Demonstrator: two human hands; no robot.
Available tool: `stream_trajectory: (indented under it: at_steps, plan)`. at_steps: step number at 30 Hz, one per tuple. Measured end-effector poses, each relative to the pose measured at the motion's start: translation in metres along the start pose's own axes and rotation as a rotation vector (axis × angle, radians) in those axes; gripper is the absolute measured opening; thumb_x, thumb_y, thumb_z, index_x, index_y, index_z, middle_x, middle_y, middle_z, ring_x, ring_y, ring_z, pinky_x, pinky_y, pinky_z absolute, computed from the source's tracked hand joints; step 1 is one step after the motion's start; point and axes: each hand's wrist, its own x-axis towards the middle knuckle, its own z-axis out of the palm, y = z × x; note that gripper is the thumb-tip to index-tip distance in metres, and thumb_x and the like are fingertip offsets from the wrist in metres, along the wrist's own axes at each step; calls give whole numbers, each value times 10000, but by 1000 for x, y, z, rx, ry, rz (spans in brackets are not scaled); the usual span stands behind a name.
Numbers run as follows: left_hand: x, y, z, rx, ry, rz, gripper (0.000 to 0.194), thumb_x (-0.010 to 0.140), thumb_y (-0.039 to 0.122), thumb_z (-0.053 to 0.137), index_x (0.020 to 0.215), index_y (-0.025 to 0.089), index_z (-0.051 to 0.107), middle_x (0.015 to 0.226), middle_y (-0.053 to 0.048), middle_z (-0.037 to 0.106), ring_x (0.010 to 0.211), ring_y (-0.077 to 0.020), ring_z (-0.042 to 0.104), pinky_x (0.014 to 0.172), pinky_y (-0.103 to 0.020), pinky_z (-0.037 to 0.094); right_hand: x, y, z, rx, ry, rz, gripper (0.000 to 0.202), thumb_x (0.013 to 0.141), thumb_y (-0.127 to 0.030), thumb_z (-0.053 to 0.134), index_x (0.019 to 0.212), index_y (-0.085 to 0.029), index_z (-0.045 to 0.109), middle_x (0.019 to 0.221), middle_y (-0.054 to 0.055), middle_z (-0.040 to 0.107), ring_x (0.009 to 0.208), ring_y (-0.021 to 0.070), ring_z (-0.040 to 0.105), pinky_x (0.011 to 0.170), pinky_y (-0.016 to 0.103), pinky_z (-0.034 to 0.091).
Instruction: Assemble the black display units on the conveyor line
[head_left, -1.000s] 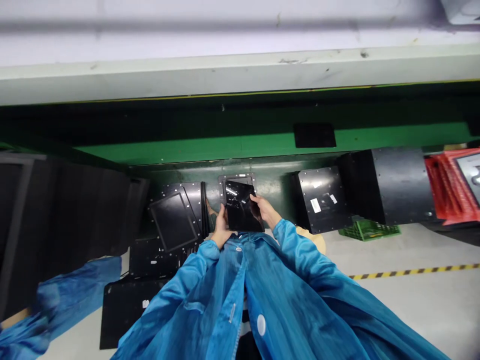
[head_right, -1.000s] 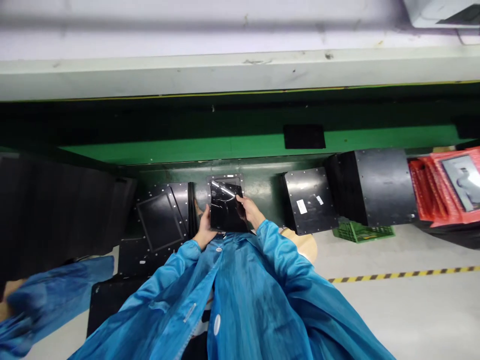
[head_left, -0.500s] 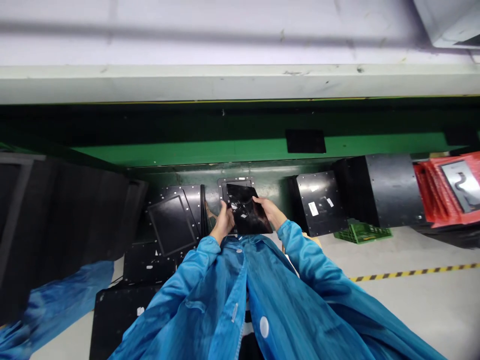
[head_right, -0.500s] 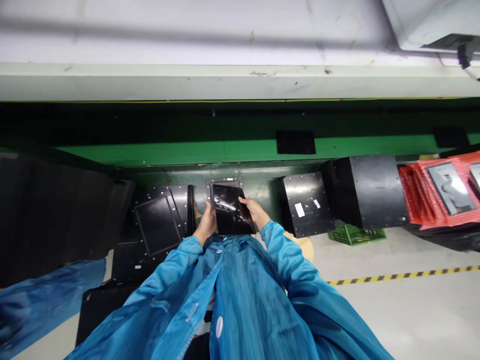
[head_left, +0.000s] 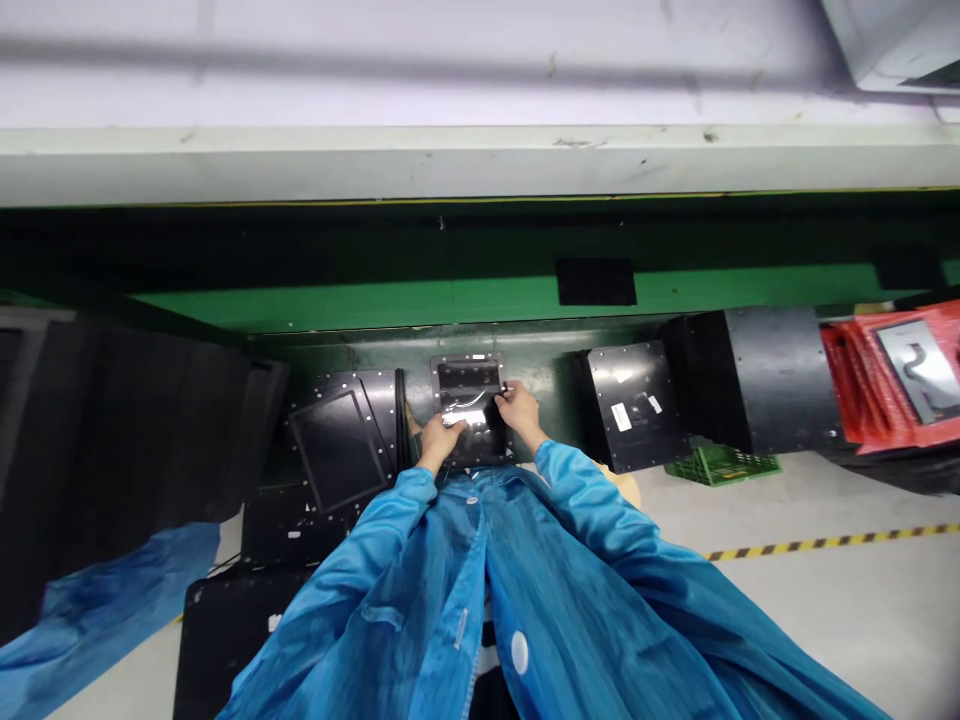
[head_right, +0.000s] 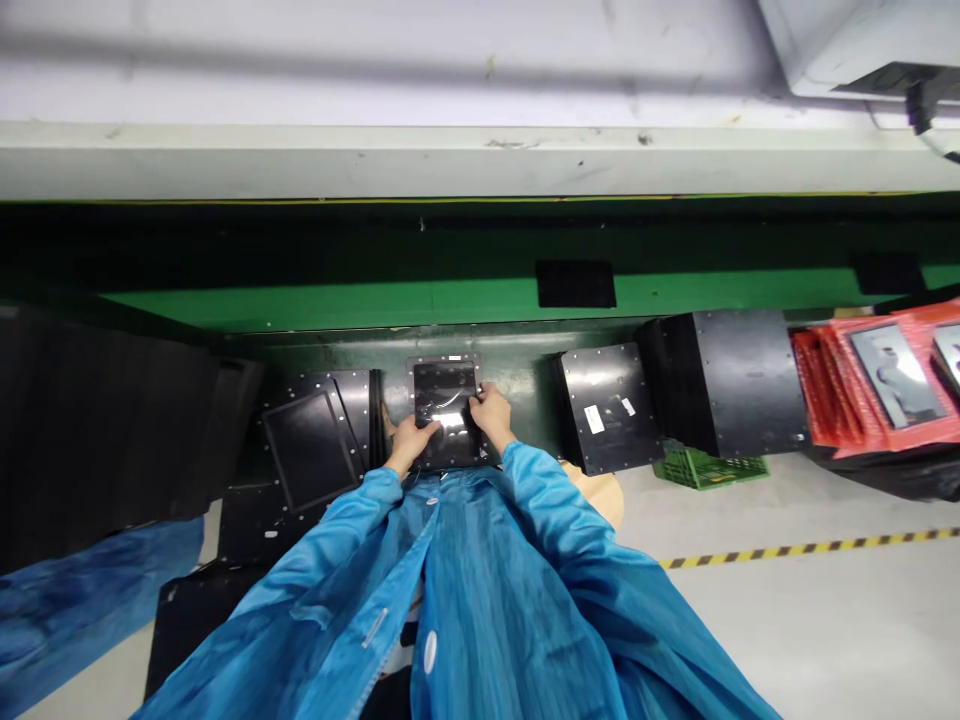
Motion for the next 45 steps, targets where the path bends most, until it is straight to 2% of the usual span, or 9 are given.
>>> stream_trajectory:
  at_steps: [4, 9, 12, 15, 22, 35, 39, 43, 45]
  plan:
    - [-2, 13, -9, 647, 15, 56, 618, 965, 614, 708, 1301, 96, 670, 1204, -329, 765, 1242, -456, 727, 1047, -509, 522, 5, 4, -5, -39, -58, -15, 242, 964, -267, 739, 1202, -226, 752, 1146, 52, 831, 1151, 226, 769, 1022, 325, 541]
    - [4, 21, -18, 849, -33, 130, 645, 1033, 667, 559, 1335, 109, 671, 1190, -323, 763, 1219, -450, 739, 1002, -486, 539, -4, 12, -5, -63, -28, 1, 225, 970, -315, 756, 1175, -224, 735, 1152, 55, 815, 1138, 220, 763, 980, 302, 536]
    - [4, 17, -21, 859, 6, 138, 591, 1048, 666, 534, 1302, 153, 682, 1179, -291, 774, 1202, -423, 749, 992, -465, 539, -24, 26, -2, -144, 12, 9, 458, 912, -450, 838, 1272, -214, 682, 1319, 117, 749, 1169, 250, 742, 963, 317, 543]
    - [-7, 0, -21, 773, 27, 65, 582, 984, 644, 672, 1330, 178, 633, 1205, -268, 779, 1191, -413, 754, 955, -441, 543, -42, 45, 4, -218, -145, 56, 641, 796, -519, 937, 1287, -211, 662, 1323, 141, 738, 1162, 290, 743, 925, 332, 547]
    - [-29, -47, -24, 653, -135, -65, 344, 933, 583, 742, 943, 249, 660, 1093, -173, 815, 1148, -377, 766, 891, -388, 527, -56, 77, 11, -91, -260, 48, 435, 834, -400, 942, 1170, -261, 704, 1135, 25, 817, 1104, 244, 771, 892, 293, 524]
    - [-14, -37, -24, 675, -205, -123, 286, 898, 511, 800, 1001, 246, 764, 1127, -99, 837, 1158, -331, 768, 889, -342, 549, -60, 73, 13, -416, -417, -12, 510, 1032, -566, 710, 1299, -135, 649, 1246, 222, 782, 1190, 355, 756, 949, 354, 529]
    - [3, -19, -28, 787, -171, -93, 508, 814, 554, 878, 1141, 189, 743, 1189, -199, 800, 1149, -414, 759, 917, -426, 570, -35, 66, -2, -388, -437, -19, 519, 920, -559, 846, 1252, -184, 708, 1200, 181, 796, 1147, 354, 765, 931, 363, 548]
    - [64, 19, -41, 587, 154, 231, 643, 929, 571, 762, 1403, 158, 629, 1362, -225, 703, 1199, -378, 718, 994, -464, 563, 31, 32, -12, -118, -106, -158, 643, 960, -533, 797, 1481, -198, 624, 1415, 169, 700, 1131, 292, 752, 1008, 381, 555]
    - [104, 36, -50, 436, 174, 417, 581, 949, 517, 749, 1409, 178, 644, 1383, -193, 677, 1174, -321, 706, 1008, -432, 561, 69, 13, -12, 5, -10, -291, 679, 977, -486, 778, 1561, -211, 566, 1503, 167, 626, 1118, 262, 736, 1035, 389, 554]
